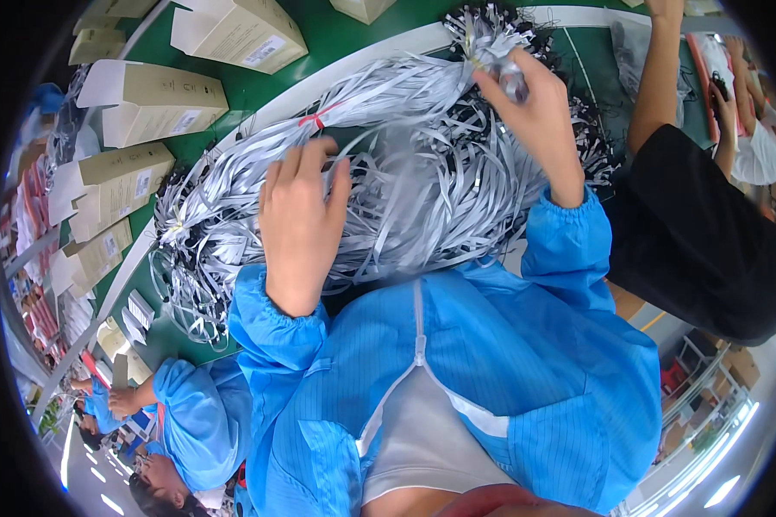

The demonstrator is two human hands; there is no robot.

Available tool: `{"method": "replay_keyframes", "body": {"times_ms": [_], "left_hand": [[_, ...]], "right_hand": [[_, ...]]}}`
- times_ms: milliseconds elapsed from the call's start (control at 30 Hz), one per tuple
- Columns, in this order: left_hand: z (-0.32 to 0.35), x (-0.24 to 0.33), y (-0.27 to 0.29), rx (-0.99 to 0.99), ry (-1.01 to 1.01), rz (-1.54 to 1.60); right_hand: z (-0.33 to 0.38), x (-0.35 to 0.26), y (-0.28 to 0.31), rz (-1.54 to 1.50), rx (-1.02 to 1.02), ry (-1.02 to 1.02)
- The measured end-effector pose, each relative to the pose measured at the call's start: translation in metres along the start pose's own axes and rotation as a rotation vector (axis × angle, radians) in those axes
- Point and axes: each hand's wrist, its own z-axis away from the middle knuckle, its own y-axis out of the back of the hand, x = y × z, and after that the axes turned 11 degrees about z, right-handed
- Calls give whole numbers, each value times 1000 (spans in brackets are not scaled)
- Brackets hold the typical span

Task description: Organizing and bundling large quantities of white electrical wires on a production line and placing them into boxes.

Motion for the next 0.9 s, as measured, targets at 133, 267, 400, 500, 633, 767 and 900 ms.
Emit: {"method": "replay_keyframes", "body": {"times_ms": [133, 267, 400, 500, 633, 767, 900], "left_hand": [[-27, 20, -24, 179, -126, 36], [-58, 36, -68, 46, -271, 153], [-78, 43, -99, 78, -318, 90], [-82, 38, -109, 90, -341, 31], [-75, 37, -104, 86, -373, 62], [-63, 38, -91, 51, -327, 211], [-62, 35, -85, 45, -315, 286]], "right_hand": [[14, -6, -8, 37, -12, -2], [18, 6, -19, 57, -2, -18], [22, 24, -25, 11, 20, -55], [16, 25, -21, -67, 36, -125], [10, 27, -10, -171, 77, -254], [10, 15, 3, -196, 6, -230], [12, 2, 1, -138, -132, -93]]}}
